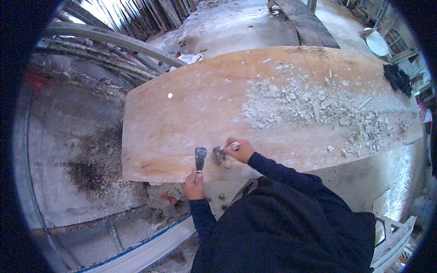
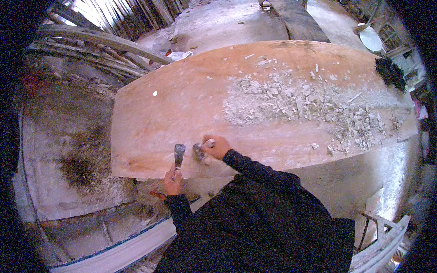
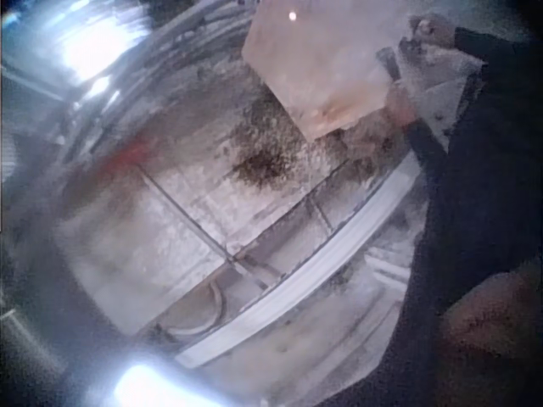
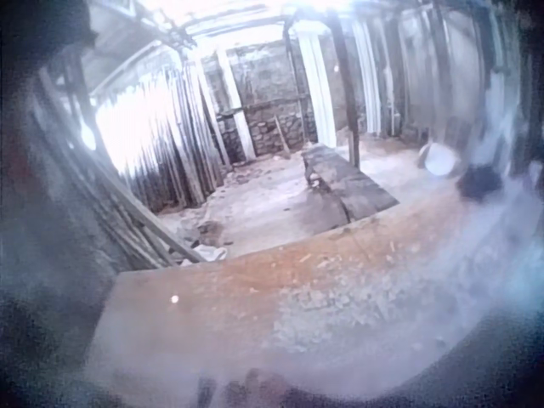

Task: The person uses a chisel and a hammer to scrape a white powdery residue off a large flat board. They repeatedly strike the chisel with the hammer and push the chisel along the surface to dislodge and gather the residue into a pile.

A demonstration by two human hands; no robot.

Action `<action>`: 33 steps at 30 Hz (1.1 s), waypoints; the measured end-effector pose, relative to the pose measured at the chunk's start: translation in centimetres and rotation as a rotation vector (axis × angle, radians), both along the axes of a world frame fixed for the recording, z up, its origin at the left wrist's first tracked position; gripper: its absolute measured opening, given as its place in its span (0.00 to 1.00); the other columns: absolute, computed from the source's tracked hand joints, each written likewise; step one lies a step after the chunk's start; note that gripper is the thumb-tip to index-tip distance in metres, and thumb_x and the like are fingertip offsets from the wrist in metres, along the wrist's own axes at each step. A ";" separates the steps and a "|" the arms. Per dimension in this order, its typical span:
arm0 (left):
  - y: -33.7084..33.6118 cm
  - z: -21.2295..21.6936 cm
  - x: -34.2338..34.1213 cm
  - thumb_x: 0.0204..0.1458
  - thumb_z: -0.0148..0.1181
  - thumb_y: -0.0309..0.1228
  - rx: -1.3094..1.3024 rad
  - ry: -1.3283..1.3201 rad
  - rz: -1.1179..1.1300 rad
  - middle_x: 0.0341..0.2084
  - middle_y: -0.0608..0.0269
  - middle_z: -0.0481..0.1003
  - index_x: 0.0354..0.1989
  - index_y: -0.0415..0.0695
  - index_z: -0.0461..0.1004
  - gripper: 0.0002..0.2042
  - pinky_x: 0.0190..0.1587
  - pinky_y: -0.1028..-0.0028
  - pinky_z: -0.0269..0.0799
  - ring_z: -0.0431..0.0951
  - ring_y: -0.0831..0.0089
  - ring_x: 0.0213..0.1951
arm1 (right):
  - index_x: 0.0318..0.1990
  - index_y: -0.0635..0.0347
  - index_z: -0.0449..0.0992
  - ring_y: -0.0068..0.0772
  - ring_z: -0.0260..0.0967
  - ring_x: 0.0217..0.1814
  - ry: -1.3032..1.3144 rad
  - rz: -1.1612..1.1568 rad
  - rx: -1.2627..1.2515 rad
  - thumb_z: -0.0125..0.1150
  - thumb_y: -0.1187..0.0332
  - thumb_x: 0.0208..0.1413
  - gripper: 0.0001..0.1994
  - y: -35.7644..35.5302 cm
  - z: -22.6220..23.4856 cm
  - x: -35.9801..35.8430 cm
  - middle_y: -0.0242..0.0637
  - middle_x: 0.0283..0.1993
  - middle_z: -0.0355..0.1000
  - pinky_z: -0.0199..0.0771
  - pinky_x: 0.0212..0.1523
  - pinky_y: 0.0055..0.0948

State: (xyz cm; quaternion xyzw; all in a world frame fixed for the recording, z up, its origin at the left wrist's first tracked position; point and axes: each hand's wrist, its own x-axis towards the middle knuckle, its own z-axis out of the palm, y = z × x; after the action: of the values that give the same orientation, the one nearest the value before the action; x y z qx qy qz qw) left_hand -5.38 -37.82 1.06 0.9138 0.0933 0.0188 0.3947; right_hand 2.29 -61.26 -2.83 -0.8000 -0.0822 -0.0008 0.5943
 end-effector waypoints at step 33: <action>-7.0 -3.0 -3.4 0.43 0.57 0.29 -0.122 0.055 -0.133 0.24 0.60 0.68 0.47 0.43 0.69 0.19 0.32 0.74 0.65 0.69 0.70 0.28 | 0.33 0.59 0.70 0.23 0.66 0.32 -0.304 -1.053 -0.534 0.55 0.73 0.47 0.04 -33.0 1.4 -20.5 0.35 0.28 0.69 0.67 0.32 0.22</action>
State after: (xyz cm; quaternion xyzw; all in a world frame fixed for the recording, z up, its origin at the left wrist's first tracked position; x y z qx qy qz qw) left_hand -8.82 -44.80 -1.92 0.8924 0.0440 -0.0384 0.4474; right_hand -18.25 -94.26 -1.43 -0.8456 0.2431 -0.3879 0.2745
